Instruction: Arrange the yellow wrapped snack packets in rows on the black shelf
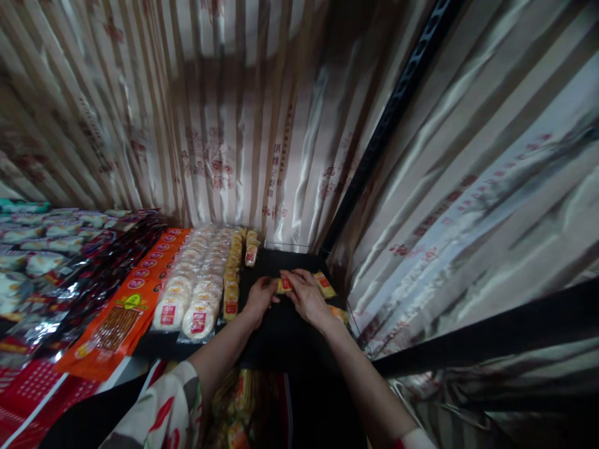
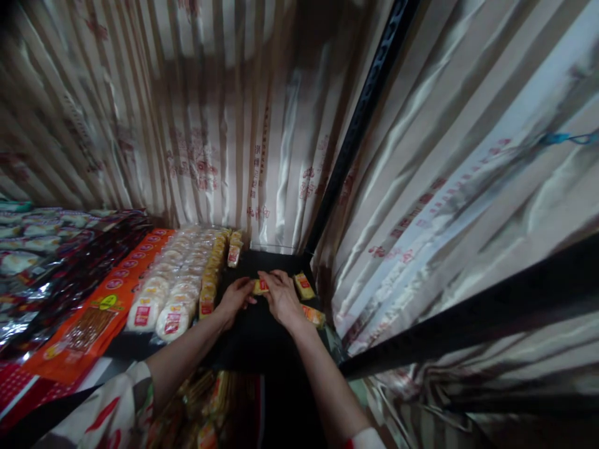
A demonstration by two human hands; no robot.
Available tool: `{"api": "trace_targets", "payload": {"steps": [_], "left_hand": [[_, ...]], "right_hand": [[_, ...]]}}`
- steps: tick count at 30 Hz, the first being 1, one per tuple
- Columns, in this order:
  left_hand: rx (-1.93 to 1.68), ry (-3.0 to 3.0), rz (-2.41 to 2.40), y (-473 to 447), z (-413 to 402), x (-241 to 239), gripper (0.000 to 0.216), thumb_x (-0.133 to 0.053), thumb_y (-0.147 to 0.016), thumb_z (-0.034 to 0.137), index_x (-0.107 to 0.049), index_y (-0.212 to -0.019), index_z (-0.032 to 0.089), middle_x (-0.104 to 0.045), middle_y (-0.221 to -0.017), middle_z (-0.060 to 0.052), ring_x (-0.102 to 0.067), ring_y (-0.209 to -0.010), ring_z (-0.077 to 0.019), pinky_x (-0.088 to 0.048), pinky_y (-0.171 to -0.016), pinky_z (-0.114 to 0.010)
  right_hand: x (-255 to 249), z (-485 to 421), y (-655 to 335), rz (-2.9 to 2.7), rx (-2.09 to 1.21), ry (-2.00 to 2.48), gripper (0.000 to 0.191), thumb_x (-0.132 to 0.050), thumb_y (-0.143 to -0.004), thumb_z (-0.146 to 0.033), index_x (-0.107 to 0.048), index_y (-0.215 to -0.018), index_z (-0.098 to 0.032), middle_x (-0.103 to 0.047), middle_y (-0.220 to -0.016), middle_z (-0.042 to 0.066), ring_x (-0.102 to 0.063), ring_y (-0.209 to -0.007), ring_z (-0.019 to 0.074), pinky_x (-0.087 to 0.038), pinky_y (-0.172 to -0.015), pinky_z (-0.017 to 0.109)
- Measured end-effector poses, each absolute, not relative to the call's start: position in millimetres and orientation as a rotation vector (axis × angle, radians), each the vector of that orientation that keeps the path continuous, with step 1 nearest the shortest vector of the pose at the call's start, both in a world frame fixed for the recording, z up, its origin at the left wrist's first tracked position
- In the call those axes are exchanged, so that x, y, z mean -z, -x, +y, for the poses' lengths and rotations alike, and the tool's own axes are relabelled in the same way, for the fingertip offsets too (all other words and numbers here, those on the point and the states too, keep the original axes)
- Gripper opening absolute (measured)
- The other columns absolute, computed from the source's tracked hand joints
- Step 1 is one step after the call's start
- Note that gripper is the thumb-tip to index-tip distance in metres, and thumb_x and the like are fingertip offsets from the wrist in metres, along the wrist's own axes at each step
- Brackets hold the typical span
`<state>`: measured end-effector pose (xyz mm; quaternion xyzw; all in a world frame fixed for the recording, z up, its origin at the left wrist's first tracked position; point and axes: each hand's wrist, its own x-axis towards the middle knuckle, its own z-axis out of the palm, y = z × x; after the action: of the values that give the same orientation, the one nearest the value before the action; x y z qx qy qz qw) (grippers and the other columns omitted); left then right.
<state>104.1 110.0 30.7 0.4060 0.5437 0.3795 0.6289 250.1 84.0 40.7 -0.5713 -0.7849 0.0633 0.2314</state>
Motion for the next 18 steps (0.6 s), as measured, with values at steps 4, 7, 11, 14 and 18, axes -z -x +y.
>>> {"api": "trace_targets", "payload": {"steps": [4, 7, 11, 14, 18], "left_hand": [[-0.931, -0.825, 1.219, -103.4, 100.1, -34.0, 0.015, -0.052, -0.084, 0.018, -0.058, -0.095, 0.011, -0.066, -0.082, -0.005, -0.053, -0.044, -0.0024, -0.035, -0.039, -0.012], [-0.976, -0.728, 1.233, -102.8, 95.7, -33.5, 0.013, -0.050, -0.086, 0.019, -0.056, -0.096, 0.012, -0.064, -0.086, -0.006, -0.058, -0.050, -0.0038, -0.044, -0.046, -0.014], [-1.006, -0.639, 1.222, -103.5, 93.0, -31.4, 0.011, -0.048, -0.087, 0.016, -0.053, -0.097, 0.012, -0.063, -0.083, -0.005, -0.061, -0.054, -0.0053, -0.050, -0.052, -0.016], [-1.021, -0.607, 1.193, -105.3, 92.0, -30.5, 0.011, -0.047, -0.087, 0.014, -0.052, -0.096, 0.013, -0.062, -0.082, -0.005, -0.062, -0.057, -0.0062, -0.052, -0.055, -0.017], [-1.017, -0.653, 1.232, -106.9, 93.6, -25.8, 0.018, -0.049, -0.085, 0.015, -0.051, -0.103, 0.012, -0.063, -0.090, -0.007, -0.061, -0.058, -0.0060, -0.052, -0.056, -0.018]], "right_hand": [[-39.1, 78.4, -241.8, -2.092, -0.124, 1.527, 0.055, -0.049, -0.076, -0.011, -0.043, -0.130, -0.023, -0.053, -0.127, 0.007, -0.037, -0.122, 0.0237, -0.037, -0.097, 0.044], [-27.2, 77.0, -234.1, -1.787, -0.137, 1.623, 0.058, -0.051, -0.077, -0.018, -0.038, -0.133, -0.019, -0.051, -0.129, 0.012, -0.043, -0.119, 0.0254, -0.040, -0.095, 0.046], [-12.6, 80.4, -225.3, -1.307, -0.519, 1.720, 0.055, -0.051, -0.079, -0.037, -0.041, -0.129, -0.017, -0.064, -0.106, 0.012, -0.064, -0.088, 0.0223, -0.051, -0.075, 0.037], [-9.7, 85.2, -221.1, -1.238, -0.698, 1.682, 0.048, -0.056, -0.076, -0.042, -0.051, -0.117, -0.019, -0.068, -0.083, 0.005, -0.066, -0.075, 0.0200, -0.051, -0.070, 0.032], [-12.1, 94.2, -216.7, -1.232, -0.734, 1.690, 0.046, -0.059, -0.074, -0.035, -0.050, -0.116, -0.021, -0.068, -0.075, 0.000, -0.065, -0.071, 0.0182, -0.049, -0.068, 0.030]]}}
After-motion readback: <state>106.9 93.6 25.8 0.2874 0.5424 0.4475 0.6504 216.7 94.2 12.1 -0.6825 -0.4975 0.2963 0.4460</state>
